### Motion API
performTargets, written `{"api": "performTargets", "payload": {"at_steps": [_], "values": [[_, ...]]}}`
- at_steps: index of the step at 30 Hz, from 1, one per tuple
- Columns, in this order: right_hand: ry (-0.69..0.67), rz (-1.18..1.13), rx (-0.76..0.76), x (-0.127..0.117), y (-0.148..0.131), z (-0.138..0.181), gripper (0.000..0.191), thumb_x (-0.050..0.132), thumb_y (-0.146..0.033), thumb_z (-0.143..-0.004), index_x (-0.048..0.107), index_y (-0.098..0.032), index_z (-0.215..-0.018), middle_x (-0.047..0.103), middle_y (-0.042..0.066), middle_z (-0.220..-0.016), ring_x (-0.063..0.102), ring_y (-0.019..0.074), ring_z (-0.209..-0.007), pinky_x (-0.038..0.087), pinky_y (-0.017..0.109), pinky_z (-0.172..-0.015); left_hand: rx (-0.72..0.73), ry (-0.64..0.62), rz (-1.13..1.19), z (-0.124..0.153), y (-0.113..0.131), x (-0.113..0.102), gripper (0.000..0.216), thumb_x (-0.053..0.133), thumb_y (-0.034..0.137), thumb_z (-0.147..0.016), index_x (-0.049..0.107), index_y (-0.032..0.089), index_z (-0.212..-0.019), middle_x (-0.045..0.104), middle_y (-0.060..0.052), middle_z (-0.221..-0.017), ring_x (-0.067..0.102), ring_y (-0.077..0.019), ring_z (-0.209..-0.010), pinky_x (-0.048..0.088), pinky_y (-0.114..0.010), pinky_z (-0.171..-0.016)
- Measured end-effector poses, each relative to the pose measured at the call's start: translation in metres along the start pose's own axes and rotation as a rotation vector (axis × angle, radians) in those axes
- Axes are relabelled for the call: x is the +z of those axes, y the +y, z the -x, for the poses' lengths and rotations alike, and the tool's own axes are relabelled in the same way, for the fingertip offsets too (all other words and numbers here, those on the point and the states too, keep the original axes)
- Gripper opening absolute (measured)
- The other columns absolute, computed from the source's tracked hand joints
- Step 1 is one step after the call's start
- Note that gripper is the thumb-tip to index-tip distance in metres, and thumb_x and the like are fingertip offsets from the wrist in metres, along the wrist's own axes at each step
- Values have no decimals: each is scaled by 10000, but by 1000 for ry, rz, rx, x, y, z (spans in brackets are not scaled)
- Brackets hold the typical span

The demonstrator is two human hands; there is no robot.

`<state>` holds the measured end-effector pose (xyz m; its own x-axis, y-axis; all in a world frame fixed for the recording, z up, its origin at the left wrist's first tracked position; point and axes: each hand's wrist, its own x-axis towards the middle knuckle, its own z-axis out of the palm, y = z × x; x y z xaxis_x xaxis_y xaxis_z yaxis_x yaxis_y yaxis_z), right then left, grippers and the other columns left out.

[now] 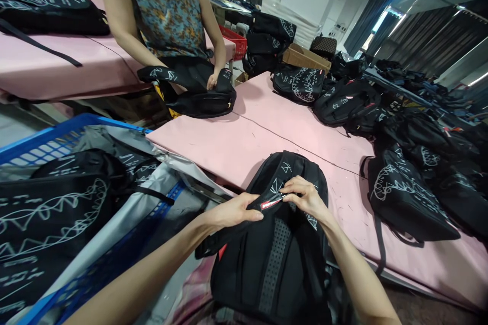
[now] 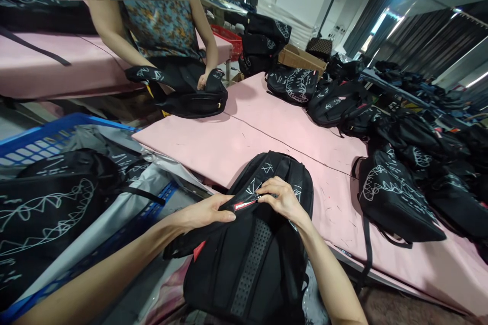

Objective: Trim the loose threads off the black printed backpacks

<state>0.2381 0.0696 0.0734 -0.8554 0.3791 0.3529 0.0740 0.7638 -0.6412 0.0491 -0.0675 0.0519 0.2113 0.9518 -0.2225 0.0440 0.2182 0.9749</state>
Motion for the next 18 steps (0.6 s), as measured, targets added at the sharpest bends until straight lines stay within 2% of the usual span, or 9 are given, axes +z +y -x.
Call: {"api": "performTargets", "payload": {"at_steps": [4, 11, 15, 18], "values": [[-17, 82, -42, -3, -3, 1, 185, 627, -342, -782, 697, -222, -905, 657, 52, -832, 564, 176, -788, 466, 321, -700, 3, 3, -62, 0, 3, 3, 326, 591, 302, -658, 625, 149, -944, 608, 18, -797, 512, -183, -769, 389, -234, -682], [-24, 14, 31, -6, 3, 5, 186, 642, -357, -766, 702, -214, -870, 658, 49, -821, 572, 175, -783, 472, 322, -716, -2, -17, -98, 1, 6, 4, 344, 562, 297, -670, 611, 150, -977, 607, 16, -825, 503, -179, -784, 379, -227, -672], [-41, 11, 26, -2, -4, 4, 180, 638, -347, -772, 699, -209, -870, 657, 48, -831, 568, 170, -792, 471, 312, -716, 19, -23, -98, 1, 6, 6, 354, 553, 296, -672, 607, 148, -989, 595, 20, -816, 488, -171, -775, 368, -230, -682], [-49, 57, -32, -1, -13, 3, 180, 621, -344, -786, 694, -208, -879, 652, 44, -834, 559, 164, -785, 462, 304, -711, 37, -20, -112, 0, 4, 8, 336, 554, 293, -672, 612, 150, -970, 595, 17, -809, 492, -183, -784, 373, -244, -702]]}}
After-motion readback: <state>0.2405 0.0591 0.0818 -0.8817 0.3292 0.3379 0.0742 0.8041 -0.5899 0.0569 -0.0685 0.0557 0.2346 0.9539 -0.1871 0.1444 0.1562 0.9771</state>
